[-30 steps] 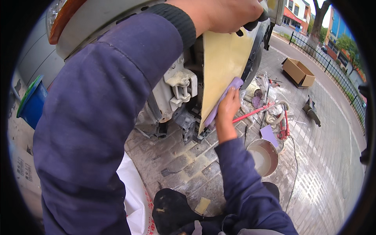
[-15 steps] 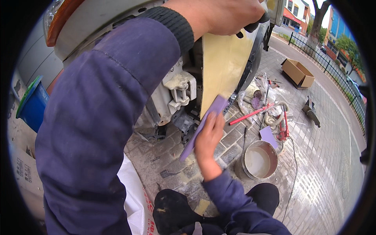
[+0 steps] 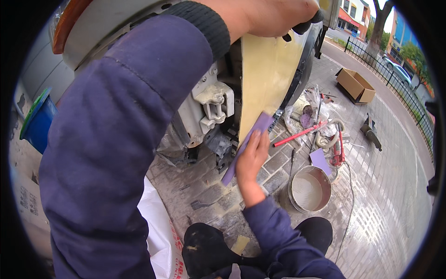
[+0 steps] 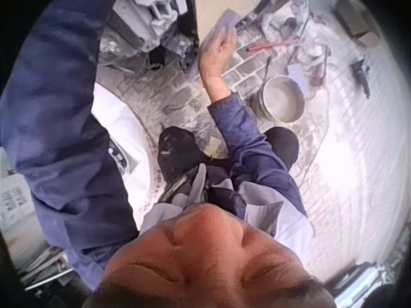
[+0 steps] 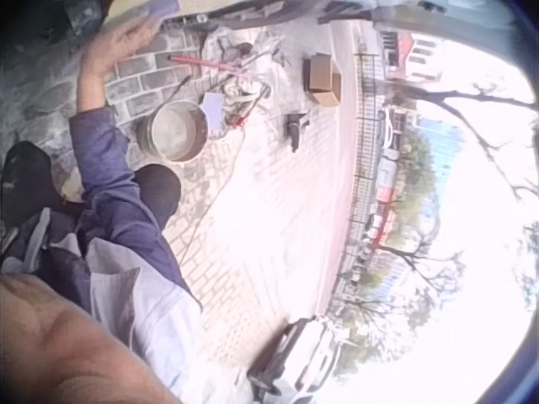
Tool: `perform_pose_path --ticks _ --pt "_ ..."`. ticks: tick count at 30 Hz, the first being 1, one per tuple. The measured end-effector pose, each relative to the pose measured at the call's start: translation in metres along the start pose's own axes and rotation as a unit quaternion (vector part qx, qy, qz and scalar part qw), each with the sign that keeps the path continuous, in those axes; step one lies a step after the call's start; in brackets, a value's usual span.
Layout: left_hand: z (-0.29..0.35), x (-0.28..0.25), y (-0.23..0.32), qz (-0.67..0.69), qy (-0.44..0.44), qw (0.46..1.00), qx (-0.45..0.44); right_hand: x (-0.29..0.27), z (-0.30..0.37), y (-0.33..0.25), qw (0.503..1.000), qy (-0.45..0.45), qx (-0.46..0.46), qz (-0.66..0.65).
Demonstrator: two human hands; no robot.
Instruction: The person sands a yellow filler patch on the front fender of a white vehicle using a purple sanding block. They hold a dark cloth in the left hand and repeatedly rub the sanding block over the patch, occasionally dipping the block into a bucket of water.
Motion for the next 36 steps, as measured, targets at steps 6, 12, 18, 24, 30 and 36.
perform_pose_path --ticks 6,12,18,24,30,36 --pt "-0.001 0.001 -0.002 -0.005 -0.010 1.000 -0.006 0.005 -0.027 0.021 0.992 -0.010 0.086 -0.096" --pt "-0.001 0.001 0.000 0.003 -0.005 1.000 0.000 -0.001 0.018 -0.001 0.999 -0.016 0.011 0.028" --pt "0.001 -0.005 -0.001 -0.002 -0.020 1.000 -0.005 0.006 -0.014 0.033 0.980 -0.049 0.181 -0.068" --pt "0.000 0.002 0.000 -0.001 -0.020 1.000 -0.003 -0.005 0.035 -0.004 0.999 -0.021 0.003 0.041" --pt "-0.005 0.003 0.000 -0.011 -0.002 1.000 0.001 0.006 -0.001 0.033 0.974 -0.042 0.194 -0.112" --pt "-0.001 0.005 -0.001 0.001 -0.018 1.000 -0.009 -0.008 0.042 -0.005 0.999 -0.013 0.018 0.034"
Point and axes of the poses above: each hand's wrist, its own z-axis away from the middle knuckle, its own x-axis out of the palm, y = z × x, the point moved 8 cm from there along -z, towards the middle knuckle, and after that the axes turned 3 degrees about -z, right-handed, at the moved point
